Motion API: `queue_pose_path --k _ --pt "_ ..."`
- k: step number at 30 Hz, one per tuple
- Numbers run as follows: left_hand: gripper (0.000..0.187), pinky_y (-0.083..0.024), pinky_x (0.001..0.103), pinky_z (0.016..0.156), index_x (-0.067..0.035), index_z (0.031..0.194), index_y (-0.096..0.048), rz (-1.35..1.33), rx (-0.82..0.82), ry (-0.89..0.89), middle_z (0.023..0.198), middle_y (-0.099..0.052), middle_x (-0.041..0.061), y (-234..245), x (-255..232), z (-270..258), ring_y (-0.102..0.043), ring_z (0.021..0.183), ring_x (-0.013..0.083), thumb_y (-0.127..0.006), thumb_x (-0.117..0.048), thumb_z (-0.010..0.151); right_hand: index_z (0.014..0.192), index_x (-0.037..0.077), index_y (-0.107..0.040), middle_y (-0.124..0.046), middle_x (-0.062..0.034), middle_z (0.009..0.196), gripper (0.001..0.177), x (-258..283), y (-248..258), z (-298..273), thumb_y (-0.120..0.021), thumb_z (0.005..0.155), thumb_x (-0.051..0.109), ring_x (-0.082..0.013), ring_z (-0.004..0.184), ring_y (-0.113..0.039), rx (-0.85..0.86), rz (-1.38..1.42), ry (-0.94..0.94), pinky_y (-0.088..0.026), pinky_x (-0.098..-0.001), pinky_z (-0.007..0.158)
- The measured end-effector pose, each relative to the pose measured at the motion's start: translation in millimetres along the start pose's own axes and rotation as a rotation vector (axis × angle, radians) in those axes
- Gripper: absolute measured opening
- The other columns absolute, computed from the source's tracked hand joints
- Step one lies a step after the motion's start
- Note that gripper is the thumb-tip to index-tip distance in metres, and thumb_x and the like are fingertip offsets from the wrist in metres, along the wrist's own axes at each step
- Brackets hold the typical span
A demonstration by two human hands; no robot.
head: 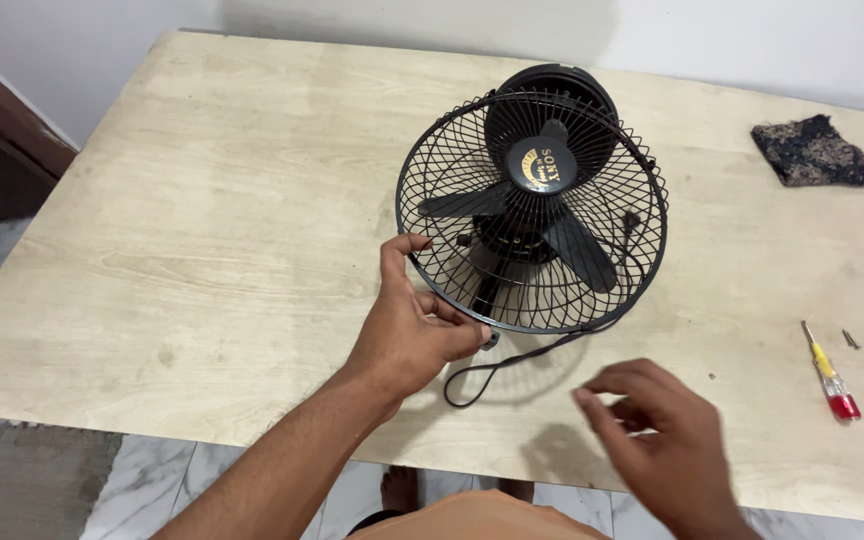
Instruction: The person reassembles a black electric fan on a light wooden table. They attach the front wire cage to the fan head, align the neck with the base, and secure the cage using a screwdriver and screws.
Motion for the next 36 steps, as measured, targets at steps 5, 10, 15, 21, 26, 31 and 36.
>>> queue_pose_path --k 5,10,15,21,26,31,36 --pt "0.104 -0.063 0.032 0.080 -0.019 0.151 -0.010 0.002 -0.024 0.002 0.092 -0.070 0.013 0.8 0.2 -0.3 -0.073 0.086 0.0188 -0.076 0.003 0.074 0.111 -0.001 -0.074 -0.077 -0.0111 0.099 0.025 -114.3 66.8 -2.1 -0.075 0.093 0.017 -0.0211 0.081 -0.077 -0.232 0.064 -0.342 -0.060 -0.0326 0.068" --pt "0.105 -0.065 0.033 0.081 -0.020 0.151 -0.010 -0.015 -0.062 0.020 0.094 -0.067 0.012 -1.4 -1.3 -2.0 -0.073 0.087 0.0177 -0.076 0.004 0.073 0.121 -0.006 -0.069 -0.073 -0.0171 0.108 0.033 -201.0 131.4 12.2 -0.070 0.106 0.024 -0.0273 0.092 -0.075 -0.353 0.025 -0.476 -0.059 -0.0354 0.078" --pt "0.106 -0.063 0.032 0.080 -0.020 0.151 -0.011 -0.020 -0.081 0.028 0.092 -0.067 0.012 -11.4 -4.4 -5.2 -0.073 0.086 0.0190 -0.076 0.005 0.072 0.122 -0.005 -0.069 -0.073 -0.0220 0.106 0.034 -234.7 146.0 18.5 -0.069 0.110 0.027 -0.0295 0.096 -0.072 -0.422 -0.001 -0.600 -0.057 -0.0395 0.076" --pt "0.104 -0.063 0.032 0.079 -0.022 0.151 -0.010 -0.002 -0.103 0.055 0.093 -0.068 0.011 -34.4 -6.1 -2.5 -0.073 0.086 0.0176 -0.077 0.002 0.075 0.115 -0.009 -0.068 -0.070 -0.0169 0.108 0.026 -213.4 128.5 37.1 -0.072 0.103 0.014 -0.0295 0.088 -0.074 -0.412 0.190 -0.470 -0.062 -0.0381 0.073" --pt "0.104 -0.059 0.032 0.075 -0.023 0.151 -0.012 0.024 -0.087 0.033 0.090 -0.068 0.010 -56.0 -6.9 0.5 -0.073 0.083 0.0170 -0.075 0.004 0.073 0.114 -0.008 -0.069 -0.071 -0.0155 0.103 0.024 -212.2 134.1 47.2 -0.072 0.102 0.013 -0.0266 0.086 -0.074 -0.426 0.237 -0.495 -0.062 -0.0366 0.072" --pt "0.097 -0.058 0.029 0.076 -0.025 0.148 -0.018 0.162 -0.074 0.020 0.087 -0.069 0.007 -76.0 -2.4 1.8 -0.072 0.081 0.0140 -0.076 0.002 0.075 0.113 -0.006 -0.070 -0.072 -0.0124 0.101 0.021 -224.8 142.1 55.6 -0.071 0.101 0.012 -0.0244 0.084 -0.074 -0.425 0.319 -0.536 -0.061 -0.0353 0.071" --pt "0.094 -0.058 0.029 0.075 -0.027 0.146 -0.021 0.189 -0.108 0.024 0.086 -0.067 0.006 -84.5 -1.2 4.9 -0.071 0.080 0.0120 -0.077 0.003 0.075 0.112 -0.006 -0.070 -0.072 -0.0135 0.101 0.021 -246.8 147.7 54.0 -0.071 0.102 0.012 -0.0246 0.085 -0.074 -0.422 0.300 -0.569 -0.062 -0.0356 0.072"
Point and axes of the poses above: each hand's wrist, its own z-axis towards the middle knuckle, its own y-axis out of the back of the hand, x = y × z, the point moved 10 cm from there along z, towards the middle knuckle
